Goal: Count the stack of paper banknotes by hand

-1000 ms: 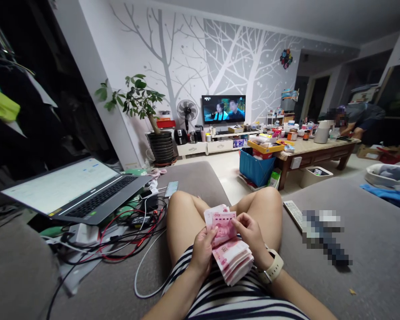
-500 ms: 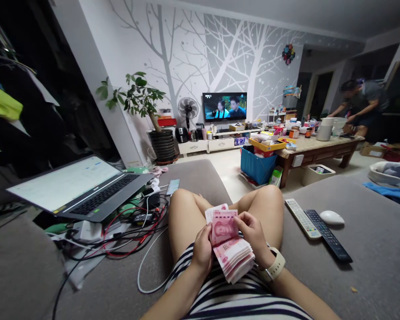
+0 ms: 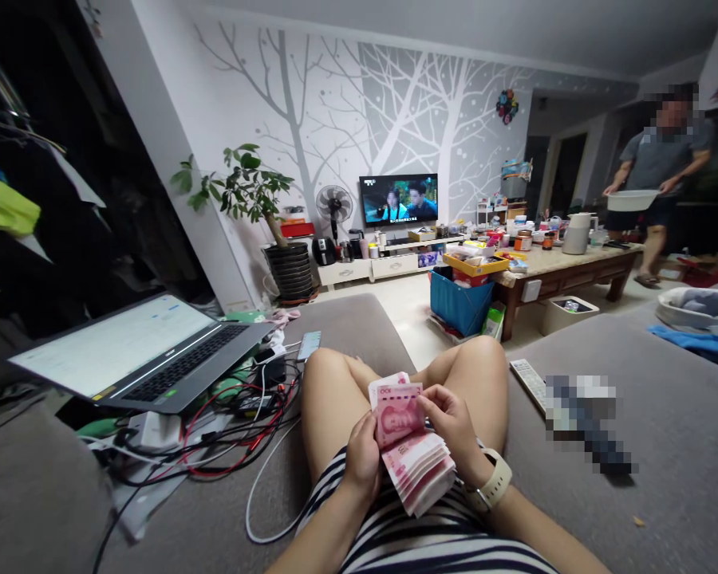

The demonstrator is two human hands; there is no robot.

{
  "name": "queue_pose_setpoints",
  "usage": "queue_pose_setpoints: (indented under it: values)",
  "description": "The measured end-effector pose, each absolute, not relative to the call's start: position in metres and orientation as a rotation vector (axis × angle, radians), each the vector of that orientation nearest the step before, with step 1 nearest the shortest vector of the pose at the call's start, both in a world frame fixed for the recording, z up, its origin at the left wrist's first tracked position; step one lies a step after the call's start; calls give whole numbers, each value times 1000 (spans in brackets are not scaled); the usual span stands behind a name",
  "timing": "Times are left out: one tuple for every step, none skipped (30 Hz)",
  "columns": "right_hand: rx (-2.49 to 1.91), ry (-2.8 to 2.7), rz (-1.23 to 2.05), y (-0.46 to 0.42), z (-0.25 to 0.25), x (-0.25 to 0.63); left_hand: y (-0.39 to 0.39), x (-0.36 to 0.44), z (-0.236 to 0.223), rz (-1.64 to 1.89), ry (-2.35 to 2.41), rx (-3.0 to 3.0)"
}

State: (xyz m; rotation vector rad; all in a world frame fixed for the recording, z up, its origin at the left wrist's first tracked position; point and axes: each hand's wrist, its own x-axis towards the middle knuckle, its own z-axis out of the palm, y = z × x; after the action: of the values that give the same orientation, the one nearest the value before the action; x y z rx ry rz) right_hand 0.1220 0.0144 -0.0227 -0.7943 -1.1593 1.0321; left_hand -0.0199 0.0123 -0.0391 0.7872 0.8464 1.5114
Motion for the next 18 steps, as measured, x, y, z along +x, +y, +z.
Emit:
queue_pose_setpoints:
  values:
    - [-795, -1156, 1034, 14, -22, 122, 12, -20, -39, 1505, 839, 786]
    - [-796, -1155, 1034, 14, -22, 121, 13, -20, -39, 1502, 835, 783]
    - [-797, -1156, 1033, 14, -22, 121, 13, -21, -40, 1508, 834, 780]
    - [-796, -1157, 1033, 14, -22, 121, 13, -21, -40, 1516, 837, 778]
    - [-794, -1159, 1034, 14, -21, 121, 13, -21, -40, 1526, 842, 777]
    - [-792, -1161, 1035, 13, -21, 121, 13, -21, -39, 1533, 846, 778]
    - [-789, -1160, 1036, 13, -21, 121, 13, -21, -39, 1534, 846, 781]
    - [-787, -1159, 1039, 13, -21, 121, 13, -20, -38, 1530, 843, 783]
    - [-786, -1156, 1040, 13, -20, 121, 12, -20, -37, 1523, 834, 784]
    - [-785, -1155, 1042, 13, -20, 122, 12, -19, -36, 1515, 821, 780]
    - [-785, -1153, 1042, 13, -20, 122, 11, -19, -34, 1506, 805, 772]
    - [-787, -1155, 1044, 13, -19, 122, 10, -18, -33, 1496, 791, 763]
    - [-788, -1159, 1045, 13, -19, 122, 10, -18, -32, 1485, 779, 752]
    - [-790, -1164, 1044, 12, -19, 122, 10, -17, -30, 1477, 770, 742]
    - [-791, -1167, 1041, 12, -19, 123, 9, -17, -30, 1472, 767, 734]
    - [-789, -1168, 1041, 12, -19, 123, 9, -17, -29, 1468, 770, 732]
    - [-785, -1168, 1043, 12, -20, 123, 9, -18, -29, 1469, 772, 732]
    - [-779, -1172, 1053, 13, -21, 123, 9, -18, -28, 1469, 770, 732]
